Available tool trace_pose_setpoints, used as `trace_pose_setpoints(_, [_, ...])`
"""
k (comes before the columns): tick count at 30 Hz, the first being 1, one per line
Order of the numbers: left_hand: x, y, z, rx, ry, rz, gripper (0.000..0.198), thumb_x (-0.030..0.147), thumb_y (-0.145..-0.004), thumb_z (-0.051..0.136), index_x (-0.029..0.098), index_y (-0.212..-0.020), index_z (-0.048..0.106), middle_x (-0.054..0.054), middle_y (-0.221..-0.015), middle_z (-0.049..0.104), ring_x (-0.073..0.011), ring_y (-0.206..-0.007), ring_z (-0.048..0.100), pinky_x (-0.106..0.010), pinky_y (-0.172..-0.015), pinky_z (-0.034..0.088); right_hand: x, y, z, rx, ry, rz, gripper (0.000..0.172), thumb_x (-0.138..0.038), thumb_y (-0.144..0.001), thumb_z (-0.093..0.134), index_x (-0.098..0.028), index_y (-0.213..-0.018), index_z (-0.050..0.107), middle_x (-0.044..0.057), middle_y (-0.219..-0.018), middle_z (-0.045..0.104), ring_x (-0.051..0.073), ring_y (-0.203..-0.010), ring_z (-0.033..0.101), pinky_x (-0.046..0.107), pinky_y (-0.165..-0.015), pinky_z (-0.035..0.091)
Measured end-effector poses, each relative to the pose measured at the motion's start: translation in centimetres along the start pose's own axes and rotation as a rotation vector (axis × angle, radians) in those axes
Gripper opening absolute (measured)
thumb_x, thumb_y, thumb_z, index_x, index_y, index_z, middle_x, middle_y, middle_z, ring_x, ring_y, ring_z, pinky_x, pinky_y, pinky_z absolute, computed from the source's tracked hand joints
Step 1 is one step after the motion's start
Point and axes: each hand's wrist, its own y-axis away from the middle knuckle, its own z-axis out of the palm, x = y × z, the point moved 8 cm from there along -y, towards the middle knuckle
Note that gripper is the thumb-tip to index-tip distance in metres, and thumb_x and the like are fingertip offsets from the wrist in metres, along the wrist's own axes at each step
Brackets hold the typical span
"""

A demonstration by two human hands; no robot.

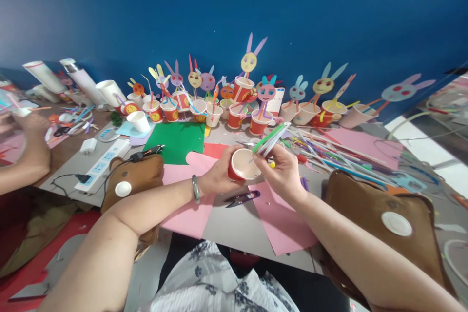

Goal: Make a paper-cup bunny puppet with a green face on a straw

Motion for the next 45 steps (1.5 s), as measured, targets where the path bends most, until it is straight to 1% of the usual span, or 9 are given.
trace_pose_setpoints(6, [-1.8, 0.0, -0.1, -0.019, -0.053, -0.094, 0.101, 0.043, -0.063, 0.087, 0.024, -0.143, 0.028, -0.016, -0.142, 0.043, -0.0363, -0.134, 0.046, -0.056, -0.114, 0.036, 1.5, -0.2, 0.3, -0.025, -0.03, 0.126, 0.004, -0.022, -0.077, 0.058, -0.02, -0.076, 0.06, 0.001, -0.07, 0.065, 0.017, -0.066, 0.061, 0.029, -0.063, 0.048])
trace_pose_setpoints(12, [-2.0, 0.2, 0.4, -0.082, 0.024, -0.144, 0.085, 0.032, -0.069, 0.082, 0.024, -0.136, 0.03, -0.012, -0.129, 0.049, -0.0297, -0.118, 0.057, -0.049, -0.102, 0.046, 1.8, -0.1, 1.7, -0.219, 0.087, 0.169, 0.014, -0.027, -0.08, 0.058, -0.019, -0.074, 0.067, 0.002, -0.069, 0.068, 0.021, -0.068, 0.066, 0.032, -0.066, 0.05])
trace_pose_setpoints(16, [-1.9, 0.1, 0.8, -0.119, 0.077, -0.146, 0.085, 0.035, -0.068, 0.085, 0.024, -0.13, 0.029, -0.01, -0.124, 0.052, -0.0278, -0.112, 0.06, -0.046, -0.096, 0.049, 1.8, -0.4, 1.7, -0.183, 0.094, 0.059, 0.011, -0.031, -0.079, 0.065, -0.02, -0.082, 0.066, 0.007, -0.088, 0.071, 0.025, -0.084, 0.068, 0.039, -0.079, 0.052])
trace_pose_setpoints(20, [-0.7, 0.0, 0.8, -0.14, 0.111, -0.121, 0.091, 0.043, -0.064, 0.089, 0.025, -0.131, 0.03, -0.011, -0.129, 0.05, -0.0296, -0.12, 0.057, -0.047, -0.102, 0.047, 3.1, -0.4, 1.9, -0.199, 0.096, 0.062, 0.027, -0.032, -0.075, 0.072, -0.021, -0.098, 0.065, 0.01, -0.105, 0.069, 0.029, -0.099, 0.066, 0.044, -0.089, 0.052])
trace_pose_setpoints(22, [-0.1, -0.1, 0.2, -0.1, 0.091, -0.143, 0.078, 0.045, -0.072, 0.083, 0.024, -0.131, 0.037, -0.012, -0.133, 0.049, -0.0288, -0.123, 0.054, -0.045, -0.103, 0.046, 3.5, -0.3, 2.4, -0.253, 0.091, 0.051, 0.027, -0.031, -0.074, 0.073, -0.022, -0.099, 0.066, 0.01, -0.107, 0.069, 0.029, -0.102, 0.066, 0.045, -0.091, 0.052])
trace_pose_setpoints(27, [0.9, -0.4, -1.1, -0.037, -0.013, -0.193, 0.03, 0.047, -0.093, 0.059, 0.021, -0.11, 0.057, -0.008, -0.111, 0.062, -0.0221, -0.105, 0.06, -0.04, -0.096, 0.048, 3.3, 0.1, 3.3, -0.348, 0.089, -0.02, 0.028, -0.035, -0.077, 0.074, -0.023, -0.102, 0.072, 0.01, -0.114, 0.07, 0.031, -0.11, 0.064, 0.047, -0.097, 0.05])
trace_pose_setpoints(35, [1.4, -0.9, -1.7, -0.017, -0.075, -0.117, 0.027, 0.045, -0.09, 0.064, 0.019, -0.088, 0.061, -0.009, -0.107, 0.064, -0.0242, -0.107, 0.062, -0.041, -0.097, 0.047, 0.8, 0.5, 4.2, -0.483, 0.108, -0.137, 0.016, -0.03, -0.082, 0.07, -0.026, -0.096, 0.076, 0.005, -0.11, 0.074, 0.027, -0.107, 0.065, 0.044, -0.097, 0.048])
trace_pose_setpoints(41, [1.4, -0.9, -1.9, -0.003, -0.088, -0.13, 0.026, 0.044, -0.09, 0.063, 0.019, -0.084, 0.059, -0.011, -0.108, 0.066, -0.0259, -0.11, 0.062, -0.043, -0.099, 0.046, 0.9, 0.0, 2.9, -0.325, 0.217, -0.09, 0.033, -0.035, -0.066, 0.084, -0.024, -0.095, 0.072, 0.007, -0.104, 0.072, 0.029, -0.099, 0.064, 0.045, -0.09, 0.049])
trace_pose_setpoints(45, [1.3, -0.8, -1.7, -0.025, -0.081, -0.142, 0.029, 0.048, -0.089, 0.064, 0.019, -0.084, 0.059, -0.01, -0.105, 0.066, -0.0255, -0.103, 0.062, -0.042, -0.095, 0.047, 0.1, -0.4, 2.0, -0.248, 0.161, -0.125, 0.037, -0.039, -0.07, 0.082, -0.023, -0.101, 0.069, 0.007, -0.102, 0.071, 0.028, -0.098, 0.063, 0.043, -0.088, 0.048])
